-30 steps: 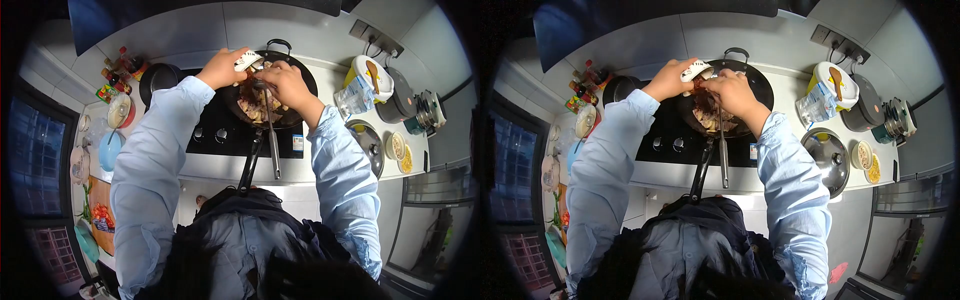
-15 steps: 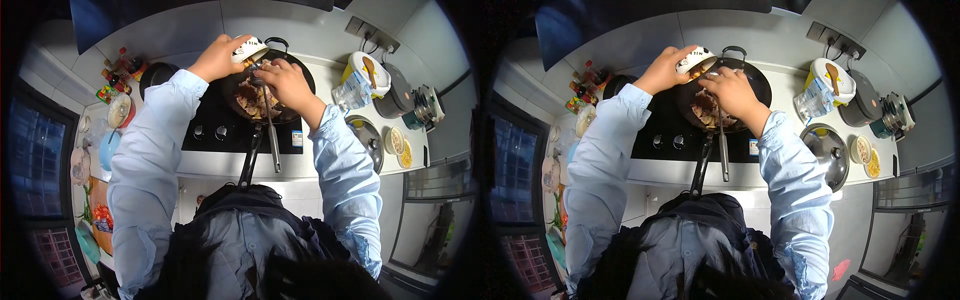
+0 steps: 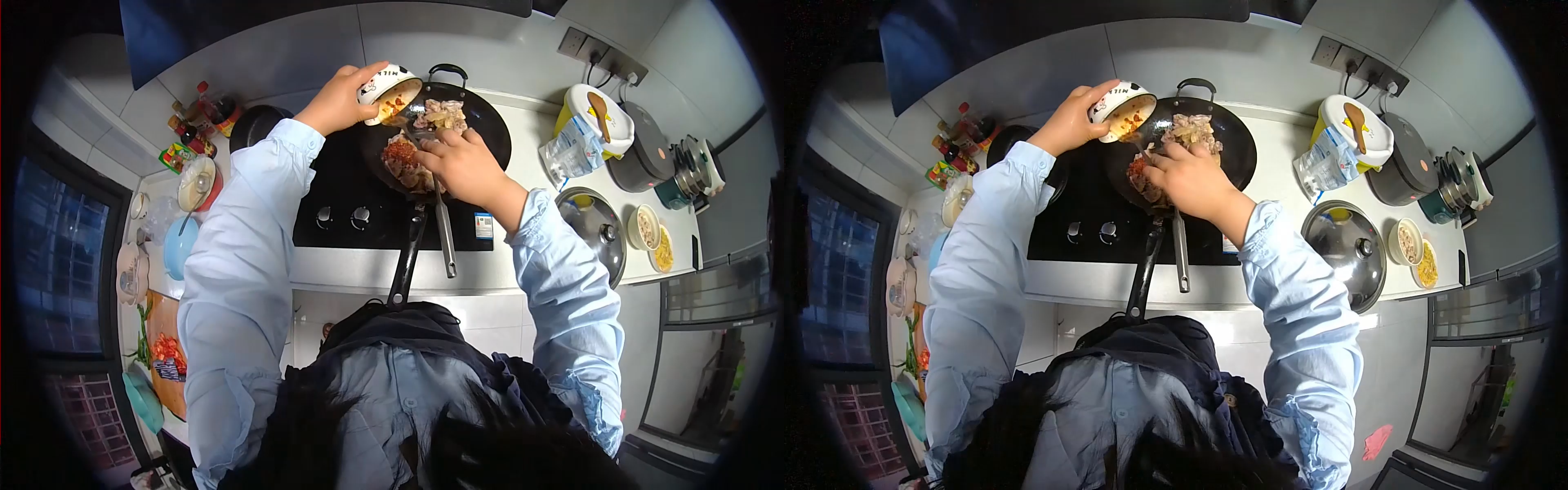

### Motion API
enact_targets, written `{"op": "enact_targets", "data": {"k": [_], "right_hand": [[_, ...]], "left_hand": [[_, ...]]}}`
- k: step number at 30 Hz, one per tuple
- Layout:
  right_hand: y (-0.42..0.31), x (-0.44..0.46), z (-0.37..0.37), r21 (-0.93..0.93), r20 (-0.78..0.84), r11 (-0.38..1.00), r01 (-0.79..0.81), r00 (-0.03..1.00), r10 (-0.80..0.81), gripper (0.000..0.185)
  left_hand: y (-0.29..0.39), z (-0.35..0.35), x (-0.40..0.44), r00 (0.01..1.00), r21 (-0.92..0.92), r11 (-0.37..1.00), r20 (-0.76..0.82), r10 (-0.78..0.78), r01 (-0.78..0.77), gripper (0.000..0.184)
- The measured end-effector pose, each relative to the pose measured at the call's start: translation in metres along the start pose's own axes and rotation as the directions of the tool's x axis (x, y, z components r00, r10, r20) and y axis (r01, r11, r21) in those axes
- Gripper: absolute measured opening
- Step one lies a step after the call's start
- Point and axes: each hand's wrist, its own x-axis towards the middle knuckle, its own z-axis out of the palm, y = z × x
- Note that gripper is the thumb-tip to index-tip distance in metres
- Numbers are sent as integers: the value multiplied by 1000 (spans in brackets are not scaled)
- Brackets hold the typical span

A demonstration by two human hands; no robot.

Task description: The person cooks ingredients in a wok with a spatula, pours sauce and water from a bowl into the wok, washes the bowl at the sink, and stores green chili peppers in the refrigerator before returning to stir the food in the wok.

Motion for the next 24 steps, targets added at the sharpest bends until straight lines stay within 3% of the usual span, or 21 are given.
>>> {"op": "enact_targets", "data": {"k": [7, 10, 14, 16, 19, 20, 22, 24], "right_hand": [[0, 12, 12, -9, -36, 990, -139, 990, 138, 33], [-12, 4, 7, -140, 191, 990, -14, 981, 41, 33], [-24, -13, -1, -259, 251, 963, 67, 968, 1, 33], [-22, -8, 1, -223, 203, 975, 18, 979, 28, 33], [-18, -2, 0, -150, 89, 986, -77, 992, 91, 32], [-20, -5, -3, -151, 85, 988, -34, 995, 48, 33], [-25, -11, -8, -151, 85, 987, 59, 995, -46, 33], [-23, -14, -15, -128, 89, 992, 21, 996, -9, 32]], "left_hand": [[-1, 17, -4, 999, -3, 1000, 34, 17, -17, 69], [-2, 18, -3, 999, -10, 1000, 21, -30, 30, 66], [-7, 19, -5, 994, -39, 993, 21, -106, 107, 65], [-8, 23, -5, 992, -47, 991, 32, -125, 127, 65], [-12, 29, -2, 975, -177, 959, 13, -222, 221, 64], [-15, 29, -1, 976, -173, 961, 12, -219, 218, 64], [-25, 28, -6, 974, -335, 916, 14, -228, 220, 62], [-34, 31, -11, 970, -417, 881, 12, -242, 225, 61]]}}
